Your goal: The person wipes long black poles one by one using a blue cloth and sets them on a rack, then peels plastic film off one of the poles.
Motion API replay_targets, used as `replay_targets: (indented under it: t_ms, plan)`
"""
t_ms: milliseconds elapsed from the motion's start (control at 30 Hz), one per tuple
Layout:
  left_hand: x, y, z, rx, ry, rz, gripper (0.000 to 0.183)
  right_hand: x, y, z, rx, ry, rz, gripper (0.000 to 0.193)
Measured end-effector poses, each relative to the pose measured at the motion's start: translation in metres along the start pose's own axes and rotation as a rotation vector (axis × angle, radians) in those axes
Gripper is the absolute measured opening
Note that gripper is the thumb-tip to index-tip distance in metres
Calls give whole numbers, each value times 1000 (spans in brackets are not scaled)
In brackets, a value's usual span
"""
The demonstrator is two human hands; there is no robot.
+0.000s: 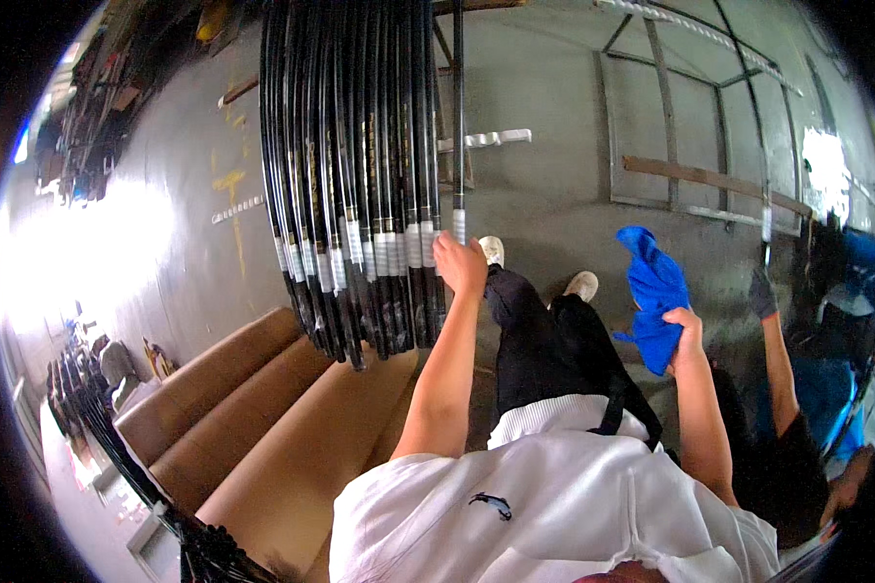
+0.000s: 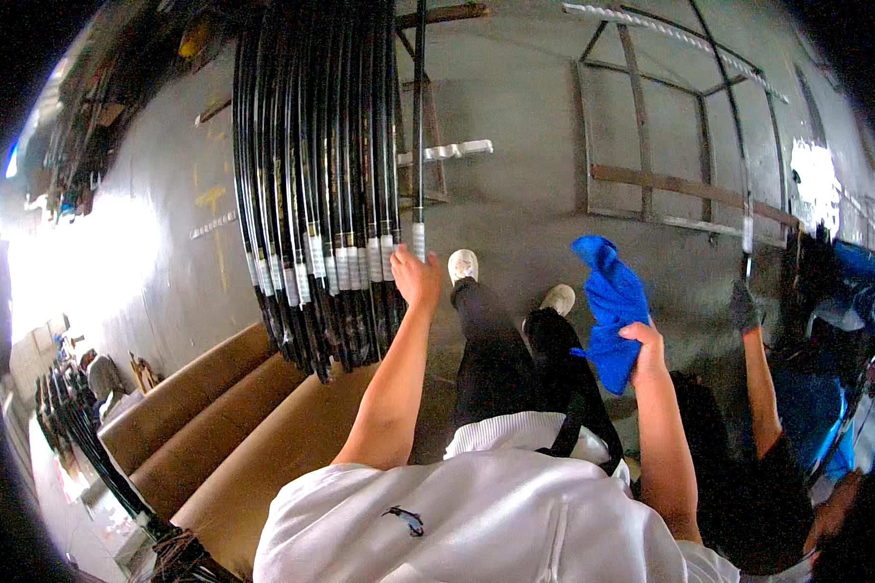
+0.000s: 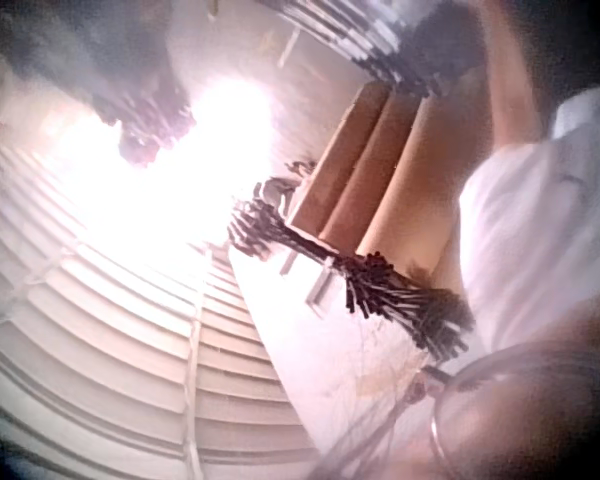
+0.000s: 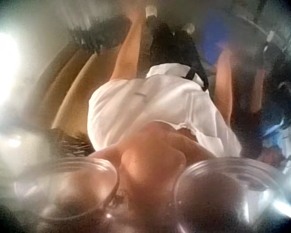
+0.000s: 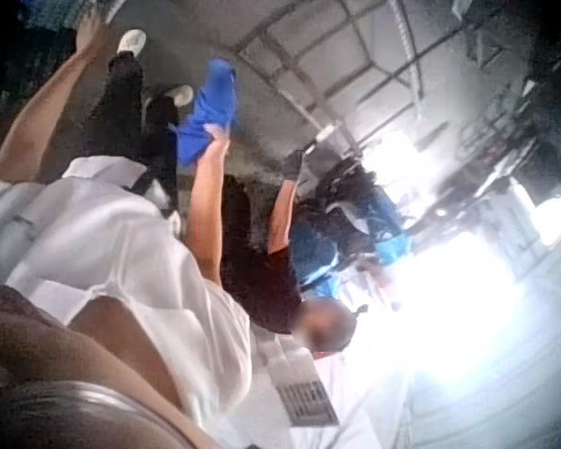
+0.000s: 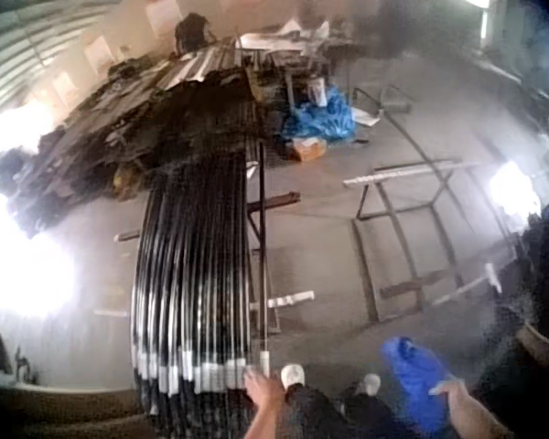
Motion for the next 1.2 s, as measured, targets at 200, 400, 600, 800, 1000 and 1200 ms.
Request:
replay_targets:
  t_ms: [200, 400, 600, 800, 1000, 1200]
  plan:
    - [34, 146, 122, 259, 1232, -959, 58, -77, 18, 56, -65, 116, -355, 76]
    - [58, 171, 171, 315, 1480, -970, 35, -65, 21, 37, 235, 653, -423, 70]
    - [46, 174, 211, 271, 1210, -1139, 39, -50, 58, -28, 458, 875, -314, 46]
    - [118, 163, 260, -297, 1039, -750, 32, -3, 103, -96, 1082, 893, -161, 54]
    - [173, 262, 323, -916, 354, -369, 33, 62, 72, -82, 608, 186, -344, 42]
    - [160, 400, 357, -1494, 217, -377, 46, 128, 42, -38, 375, -467, -268, 41]
Point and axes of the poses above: each hand's wrist, its own y-axis away from the middle knuckle, its own x-axis out of the back of the hand, z = x × y, the point moved 8 cm from there along -y, towards the middle knuckle, and after that the axes turned 14 degrees about -y, right-handed, at the moved point
